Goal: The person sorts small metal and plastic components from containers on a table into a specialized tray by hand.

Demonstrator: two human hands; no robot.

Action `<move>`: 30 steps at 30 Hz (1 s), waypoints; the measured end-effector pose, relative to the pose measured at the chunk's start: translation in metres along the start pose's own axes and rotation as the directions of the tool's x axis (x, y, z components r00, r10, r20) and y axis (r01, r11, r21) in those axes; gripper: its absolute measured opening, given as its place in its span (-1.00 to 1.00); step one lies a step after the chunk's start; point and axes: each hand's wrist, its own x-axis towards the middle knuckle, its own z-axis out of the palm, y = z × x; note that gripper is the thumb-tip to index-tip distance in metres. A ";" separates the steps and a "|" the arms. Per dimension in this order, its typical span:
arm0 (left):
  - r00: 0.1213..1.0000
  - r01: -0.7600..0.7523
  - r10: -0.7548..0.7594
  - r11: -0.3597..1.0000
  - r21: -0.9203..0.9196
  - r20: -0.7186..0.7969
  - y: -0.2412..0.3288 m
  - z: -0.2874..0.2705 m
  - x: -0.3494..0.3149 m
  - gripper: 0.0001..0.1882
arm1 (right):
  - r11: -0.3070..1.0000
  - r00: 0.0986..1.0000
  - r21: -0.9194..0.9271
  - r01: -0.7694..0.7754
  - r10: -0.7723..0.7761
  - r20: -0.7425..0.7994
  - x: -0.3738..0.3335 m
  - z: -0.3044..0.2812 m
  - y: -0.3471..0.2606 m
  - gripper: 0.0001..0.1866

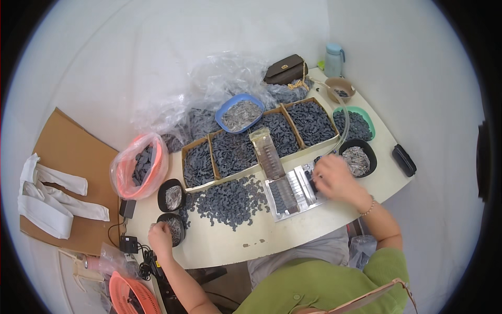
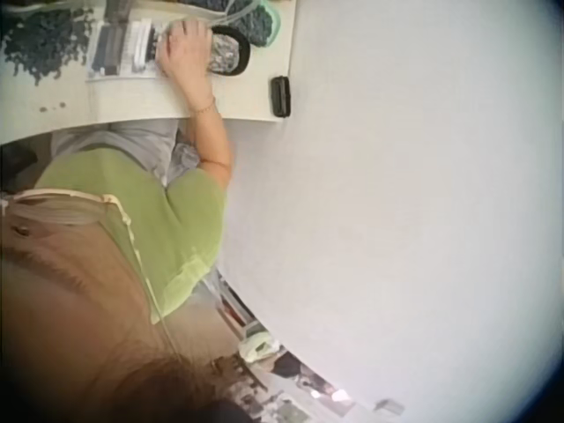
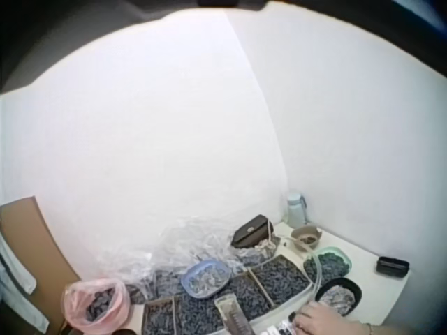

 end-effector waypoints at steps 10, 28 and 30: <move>0.880 -0.415 0.467 0.667 -0.619 -0.088 0.166 -0.001 -0.045 -0.92 | 0.979 0.972 0.031 0.199 -0.201 0.117 -0.008 0.051 -0.034 -0.86; 0.673 -0.707 0.703 0.520 -0.480 -0.231 0.264 0.027 -0.062 -0.88 | 0.945 0.998 -0.326 -0.019 -0.001 -0.062 -0.026 -0.023 0.013 -0.79; 0.723 -0.646 0.657 0.534 -0.545 -0.214 0.258 0.026 -0.060 -0.84 | 0.991 0.991 -0.050 0.123 -0.120 0.063 -0.023 -0.002 -0.016 -0.74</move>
